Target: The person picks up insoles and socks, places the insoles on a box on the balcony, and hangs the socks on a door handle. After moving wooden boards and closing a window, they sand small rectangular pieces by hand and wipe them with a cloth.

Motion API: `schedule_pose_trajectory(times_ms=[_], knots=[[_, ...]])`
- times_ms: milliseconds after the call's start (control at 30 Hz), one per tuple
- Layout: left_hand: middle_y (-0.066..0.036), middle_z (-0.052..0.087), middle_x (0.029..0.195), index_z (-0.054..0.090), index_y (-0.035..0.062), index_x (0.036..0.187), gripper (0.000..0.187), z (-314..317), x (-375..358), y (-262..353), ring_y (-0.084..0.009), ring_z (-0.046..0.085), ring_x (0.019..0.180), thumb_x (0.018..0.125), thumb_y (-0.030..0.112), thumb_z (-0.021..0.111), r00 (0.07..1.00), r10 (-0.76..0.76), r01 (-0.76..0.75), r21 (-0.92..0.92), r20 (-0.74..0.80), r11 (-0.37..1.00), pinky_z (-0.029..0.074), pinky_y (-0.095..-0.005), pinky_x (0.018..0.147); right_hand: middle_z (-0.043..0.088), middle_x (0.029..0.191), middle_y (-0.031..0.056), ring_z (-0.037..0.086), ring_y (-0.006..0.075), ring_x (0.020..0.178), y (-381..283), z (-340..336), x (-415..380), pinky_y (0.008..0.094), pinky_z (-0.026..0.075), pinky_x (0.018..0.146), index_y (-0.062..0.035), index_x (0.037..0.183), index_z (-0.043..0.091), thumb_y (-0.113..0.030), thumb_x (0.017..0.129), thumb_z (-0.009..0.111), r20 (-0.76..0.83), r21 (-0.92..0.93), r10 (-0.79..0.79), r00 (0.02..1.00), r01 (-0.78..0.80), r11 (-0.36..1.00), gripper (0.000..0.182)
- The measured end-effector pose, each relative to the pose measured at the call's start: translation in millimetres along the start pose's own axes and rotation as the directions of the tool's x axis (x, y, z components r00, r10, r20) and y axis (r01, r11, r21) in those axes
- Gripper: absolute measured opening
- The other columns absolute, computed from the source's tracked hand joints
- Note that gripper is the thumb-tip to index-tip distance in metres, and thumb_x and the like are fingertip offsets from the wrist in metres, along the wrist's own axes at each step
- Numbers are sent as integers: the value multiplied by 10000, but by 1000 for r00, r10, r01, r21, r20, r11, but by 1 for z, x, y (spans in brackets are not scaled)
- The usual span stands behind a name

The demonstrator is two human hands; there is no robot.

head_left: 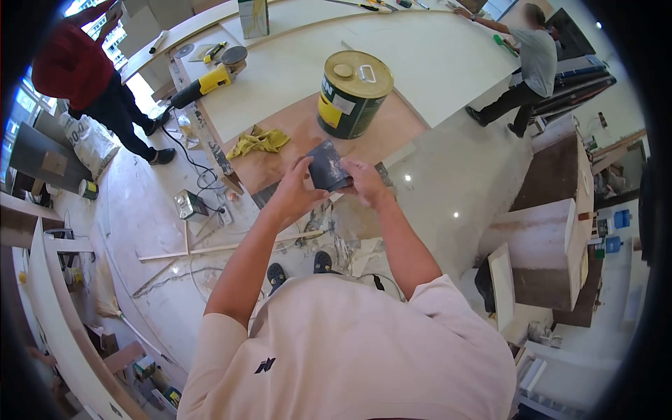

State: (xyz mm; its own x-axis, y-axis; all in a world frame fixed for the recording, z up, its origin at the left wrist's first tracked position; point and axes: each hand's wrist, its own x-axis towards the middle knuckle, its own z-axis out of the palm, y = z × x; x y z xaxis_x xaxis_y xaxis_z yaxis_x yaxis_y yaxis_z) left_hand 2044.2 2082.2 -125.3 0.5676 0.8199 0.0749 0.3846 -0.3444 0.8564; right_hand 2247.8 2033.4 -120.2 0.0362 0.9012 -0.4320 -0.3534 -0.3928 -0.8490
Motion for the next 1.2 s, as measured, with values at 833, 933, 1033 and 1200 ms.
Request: schedule_pose_trajectory(times_ms=[833, 933, 1033, 1200], knots=[[8, 610, 792, 654, 35, 976, 150, -54, 23, -44, -63, 546, 687, 860, 109, 714, 939, -283, 341, -619, 193, 708, 451, -239, 605, 663, 970, 115, 639, 203, 929, 7, 11, -23, 317, 528, 809, 41, 1210, 576, 40, 705, 741, 98, -460, -300, 949, 310, 832, 531], [16, 617, 809, 651, 47, 969, 149, -52, 17, -24, -76, 556, 694, 879, 153, 704, 925, -306, 371, -723, 228, 583, 462, -254, 593, 662, 931, 102, 647, 190, 878, 3, 6, -32, 311, 542, 776, 39, 1120, 604, 44, 716, 744, 27, -540, -296, 955, 263, 799, 428], [25, 614, 815, 656, 60, 995, 149, -47, 26, -32, -80, 560, 710, 892, 161, 691, 912, -284, 411, -659, 297, 630, 469, -265, 588, 665, 918, 99, 652, 179, 833, -7, 6, -47, 303, 552, 755, 39, 1050, 613, 43, 727, 743, -54, -545, -299, 953, 223, 808, 348], [31, 600, 725, 676, 45, 964, 136, -46, 42, -59, -52, 520, 587, 891, 157, 693, 945, -327, 192, -805, -3, 562, 410, -206, 507, 655, 922, 94, 651, 166, 812, 2, -32, -50, 305, 568, 732, 31, 1031, 604, 44, 745, 735, -140, -333, -303, 943, 243, 911, 314]])
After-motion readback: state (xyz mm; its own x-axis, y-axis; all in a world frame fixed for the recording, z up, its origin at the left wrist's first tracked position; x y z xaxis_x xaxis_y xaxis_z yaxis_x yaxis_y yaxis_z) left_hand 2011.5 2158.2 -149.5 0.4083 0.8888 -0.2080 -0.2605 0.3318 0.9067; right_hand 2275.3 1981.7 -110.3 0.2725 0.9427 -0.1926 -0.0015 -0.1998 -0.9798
